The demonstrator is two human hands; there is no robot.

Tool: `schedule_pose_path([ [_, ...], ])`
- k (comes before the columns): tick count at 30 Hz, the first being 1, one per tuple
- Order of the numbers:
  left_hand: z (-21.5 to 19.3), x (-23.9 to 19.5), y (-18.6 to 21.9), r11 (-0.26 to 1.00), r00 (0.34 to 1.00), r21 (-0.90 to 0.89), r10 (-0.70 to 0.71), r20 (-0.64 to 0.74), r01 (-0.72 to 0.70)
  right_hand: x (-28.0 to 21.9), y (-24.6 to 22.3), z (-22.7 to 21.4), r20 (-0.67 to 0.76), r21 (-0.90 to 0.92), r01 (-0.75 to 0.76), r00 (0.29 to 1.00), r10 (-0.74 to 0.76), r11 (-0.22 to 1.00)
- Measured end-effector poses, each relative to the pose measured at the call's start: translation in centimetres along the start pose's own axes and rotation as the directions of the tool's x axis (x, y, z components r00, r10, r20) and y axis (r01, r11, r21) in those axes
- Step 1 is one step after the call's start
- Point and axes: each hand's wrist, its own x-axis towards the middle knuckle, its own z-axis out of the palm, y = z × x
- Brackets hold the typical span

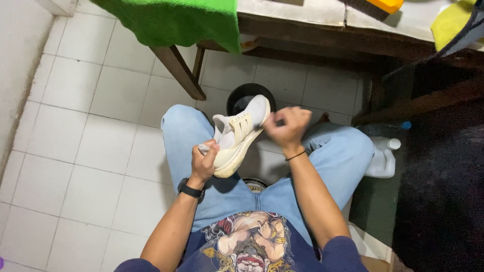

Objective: The person scrubs a white sneaker with a brush and wipes it with a blue cloth. They repeatedly dip the brush into a yellow container and continue scrubbing and wiping the shoe's upper and sole areas.

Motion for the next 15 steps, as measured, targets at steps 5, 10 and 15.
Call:
schedule_pose_path([
  [5,-0.4,0.1,0.6,0.998,0.998,-0.004,-0.06,-0.017,0.06,2.3,-3.1,-1.5,0.013,-0.046,0.131,0.991,-0.131,0.99],
  [10,-0.3,0.5,5.2,0.983,0.991,-0.182,-0.06,-0.123,0.037,6.1,-1.6,-5.4,-0.017,-0.254,-0.043,0.999,0.04,0.966],
  [15,0.6,1.9,4.7,0.688,0.956,-0.7,-0.293,-0.027,0.192,14.7,-8.7,-10.2,0.088,-0.067,-0.072,0.993,0.078,0.995],
])
